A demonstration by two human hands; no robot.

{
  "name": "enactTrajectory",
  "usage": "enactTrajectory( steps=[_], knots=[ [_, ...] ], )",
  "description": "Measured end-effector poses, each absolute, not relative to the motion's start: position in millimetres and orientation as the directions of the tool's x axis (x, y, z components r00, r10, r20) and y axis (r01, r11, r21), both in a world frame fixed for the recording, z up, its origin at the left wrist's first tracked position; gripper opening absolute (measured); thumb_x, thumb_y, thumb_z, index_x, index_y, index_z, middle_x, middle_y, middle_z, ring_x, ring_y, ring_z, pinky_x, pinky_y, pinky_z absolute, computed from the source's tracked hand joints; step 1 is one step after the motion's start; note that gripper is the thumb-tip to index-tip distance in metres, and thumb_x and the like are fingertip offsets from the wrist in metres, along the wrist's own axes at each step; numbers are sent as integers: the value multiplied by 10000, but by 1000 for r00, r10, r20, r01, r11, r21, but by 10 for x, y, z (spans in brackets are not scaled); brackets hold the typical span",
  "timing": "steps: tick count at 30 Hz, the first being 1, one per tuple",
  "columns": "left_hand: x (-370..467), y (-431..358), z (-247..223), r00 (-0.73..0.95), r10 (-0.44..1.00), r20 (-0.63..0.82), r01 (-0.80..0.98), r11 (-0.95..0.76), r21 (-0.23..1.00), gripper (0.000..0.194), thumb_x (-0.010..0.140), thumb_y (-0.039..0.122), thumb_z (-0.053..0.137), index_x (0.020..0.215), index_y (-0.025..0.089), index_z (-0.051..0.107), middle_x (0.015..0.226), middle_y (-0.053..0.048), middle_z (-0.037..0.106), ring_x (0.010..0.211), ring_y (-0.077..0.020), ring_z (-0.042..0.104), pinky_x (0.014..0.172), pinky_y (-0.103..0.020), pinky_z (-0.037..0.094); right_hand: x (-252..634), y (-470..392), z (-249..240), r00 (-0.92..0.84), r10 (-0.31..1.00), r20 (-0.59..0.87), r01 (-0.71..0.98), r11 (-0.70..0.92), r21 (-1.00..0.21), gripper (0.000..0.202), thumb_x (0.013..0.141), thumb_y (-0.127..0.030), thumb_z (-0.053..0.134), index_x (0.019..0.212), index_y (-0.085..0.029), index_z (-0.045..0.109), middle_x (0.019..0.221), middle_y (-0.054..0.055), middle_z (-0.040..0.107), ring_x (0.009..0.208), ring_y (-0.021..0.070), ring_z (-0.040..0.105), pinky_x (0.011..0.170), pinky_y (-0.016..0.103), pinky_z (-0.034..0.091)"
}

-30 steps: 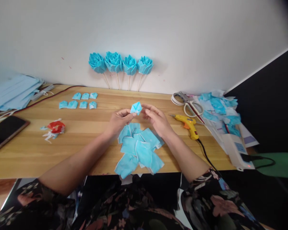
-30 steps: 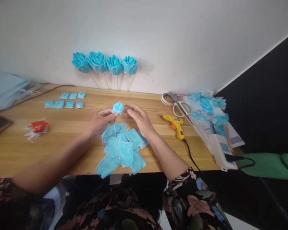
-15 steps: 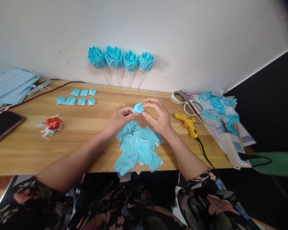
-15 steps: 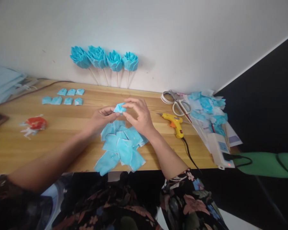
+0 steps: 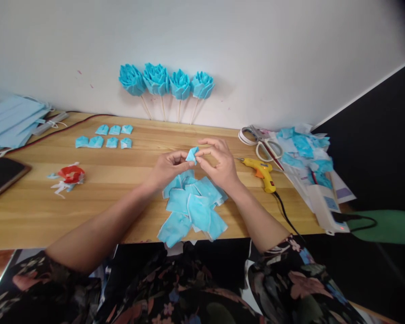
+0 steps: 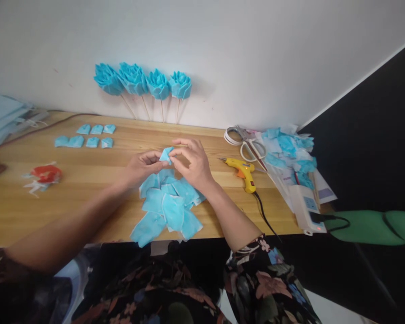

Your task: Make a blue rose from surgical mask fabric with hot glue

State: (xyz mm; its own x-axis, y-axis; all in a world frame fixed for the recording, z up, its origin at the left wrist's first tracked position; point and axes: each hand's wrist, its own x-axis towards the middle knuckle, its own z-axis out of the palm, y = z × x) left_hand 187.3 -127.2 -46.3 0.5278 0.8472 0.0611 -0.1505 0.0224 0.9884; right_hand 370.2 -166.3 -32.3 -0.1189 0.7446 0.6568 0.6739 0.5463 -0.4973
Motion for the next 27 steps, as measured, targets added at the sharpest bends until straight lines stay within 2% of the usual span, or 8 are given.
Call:
enactTrajectory(
  steps=[5,7,10,15,20,27],
  knots=[
    [1854,-1290,-400,562,822,90,-109,-34,993,317,742,434,777,894,166,703,763,-8,636,666,-112,528,624,-233,428,3711,-1661,-315,-111,754,648,670,538,-511,69,886,-232,638,888,-281,685,1169,39,692,1109,255,613,992,485,455],
    [1838,-1303,-363,542,832,117,-64,-98,993,340,824,502,683,779,165,679,678,1,574,629,-110,485,606,-236,399,3709,-1663,-314,-111,753,649,674,537,-507,71,885,-228,641,886,-283,686,1167,38,693,1107,254,614,989,482,458],
    [1819,-1306,-333,505,851,142,-25,-150,988,484,902,557,546,621,166,592,604,-3,506,605,-118,453,600,-254,374,3696,-1668,-317,-131,728,673,677,562,-476,82,893,-214,629,877,-275,683,1151,47,698,1097,247,620,980,474,465],
    [1819,-1282,-350,502,854,134,-23,-141,990,402,839,488,634,589,179,578,586,7,483,599,-122,426,594,-258,349,3678,-1671,-324,-140,737,662,685,554,-472,77,893,-220,629,870,-278,675,1148,44,701,1103,249,624,978,482,469],
    [1814,-1278,-352,490,860,140,8,-164,986,398,835,446,633,555,172,566,577,12,469,598,-116,419,598,-257,337,3689,-1666,-332,-120,752,649,681,538,-497,73,889,-211,633,913,-273,661,1154,47,696,1100,243,621,986,467,461],
    [1809,-1288,-335,500,850,167,25,-207,978,357,841,425,641,597,165,642,583,23,486,602,-106,433,610,-249,367,3693,-1661,-335,-124,729,674,699,546,-462,68,881,-185,643,869,-252,648,1137,49,700,1088,240,627,970,450,467]
  ],
)
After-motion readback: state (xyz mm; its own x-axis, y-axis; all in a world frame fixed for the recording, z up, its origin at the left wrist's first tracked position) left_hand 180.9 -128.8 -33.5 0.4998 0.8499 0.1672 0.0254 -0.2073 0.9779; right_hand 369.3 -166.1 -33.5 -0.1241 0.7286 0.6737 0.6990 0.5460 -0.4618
